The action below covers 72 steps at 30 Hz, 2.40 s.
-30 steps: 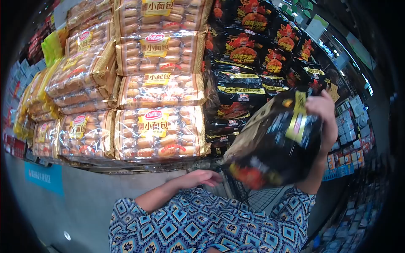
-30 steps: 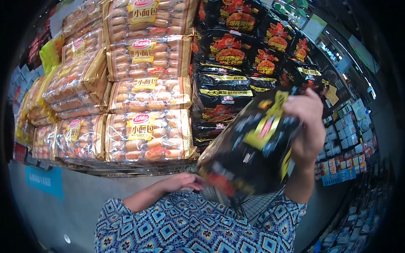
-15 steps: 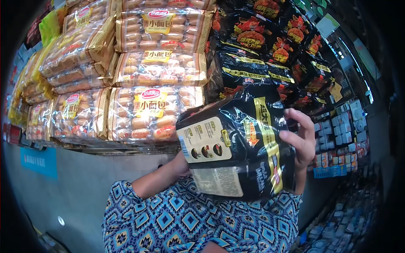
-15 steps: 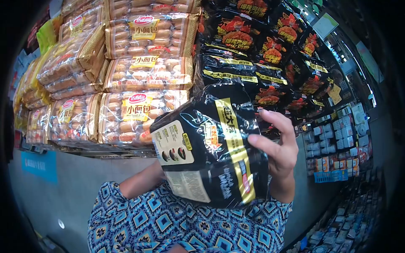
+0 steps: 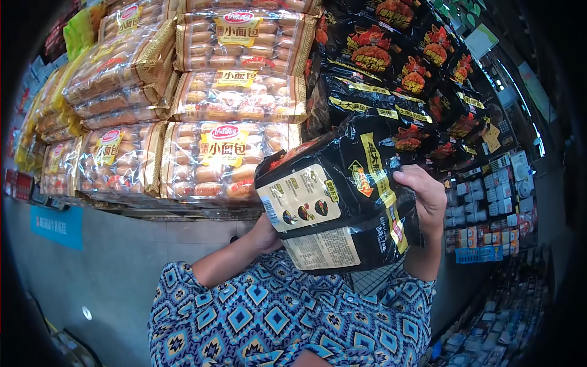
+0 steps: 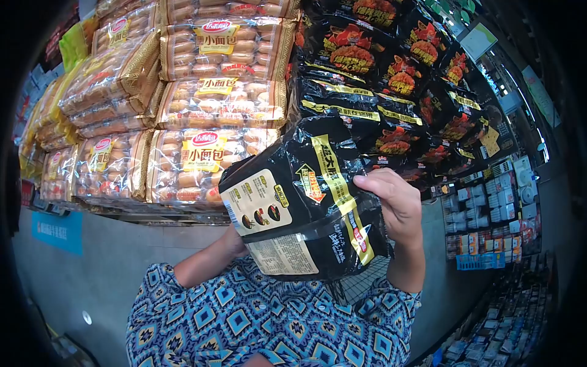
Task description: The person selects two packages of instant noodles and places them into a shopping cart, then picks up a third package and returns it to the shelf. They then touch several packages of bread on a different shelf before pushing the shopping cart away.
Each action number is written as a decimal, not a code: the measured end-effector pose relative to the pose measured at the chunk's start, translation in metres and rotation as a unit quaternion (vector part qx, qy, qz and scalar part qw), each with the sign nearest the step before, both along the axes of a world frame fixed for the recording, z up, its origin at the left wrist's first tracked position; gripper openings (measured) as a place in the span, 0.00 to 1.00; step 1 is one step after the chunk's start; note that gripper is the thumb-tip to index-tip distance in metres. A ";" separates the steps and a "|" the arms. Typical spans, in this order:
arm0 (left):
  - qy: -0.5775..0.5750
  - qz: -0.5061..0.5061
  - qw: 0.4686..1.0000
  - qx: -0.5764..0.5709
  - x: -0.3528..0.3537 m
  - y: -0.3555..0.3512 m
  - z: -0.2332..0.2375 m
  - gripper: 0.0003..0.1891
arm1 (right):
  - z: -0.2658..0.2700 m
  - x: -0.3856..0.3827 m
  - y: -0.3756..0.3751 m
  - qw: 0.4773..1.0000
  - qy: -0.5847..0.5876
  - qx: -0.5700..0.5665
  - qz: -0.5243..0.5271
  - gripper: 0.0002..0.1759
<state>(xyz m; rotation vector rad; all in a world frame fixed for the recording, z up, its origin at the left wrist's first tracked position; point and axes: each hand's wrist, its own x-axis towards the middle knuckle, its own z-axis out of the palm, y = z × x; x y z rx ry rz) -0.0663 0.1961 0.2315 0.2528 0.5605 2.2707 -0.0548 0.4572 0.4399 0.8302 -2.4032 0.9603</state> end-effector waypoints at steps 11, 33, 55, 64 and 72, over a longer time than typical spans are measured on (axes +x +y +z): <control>0.021 -0.108 0.994 -0.004 -0.003 0.009 -0.020 0.28 | -0.004 0.027 0.022 0.947 -0.299 -0.107 0.047 0.27; 0.193 -0.253 0.911 -0.262 -0.002 0.049 -0.044 0.28 | -0.039 0.159 0.081 0.817 -0.223 -0.502 -0.176 0.12; -0.052 -0.237 0.654 -0.716 -0.002 -0.169 -0.394 0.22 | -0.414 0.255 0.278 0.534 -0.415 -0.255 -0.691 0.19; 0.000 -0.225 0.674 -0.704 0.011 -0.106 -0.302 0.21 | -0.466 0.223 0.259 0.533 -0.518 -0.166 -0.647 0.20; 0.024 -0.204 0.701 -0.683 0.001 -0.061 -0.282 0.18 | -0.480 0.161 0.230 0.611 -0.462 -0.111 -0.633 0.21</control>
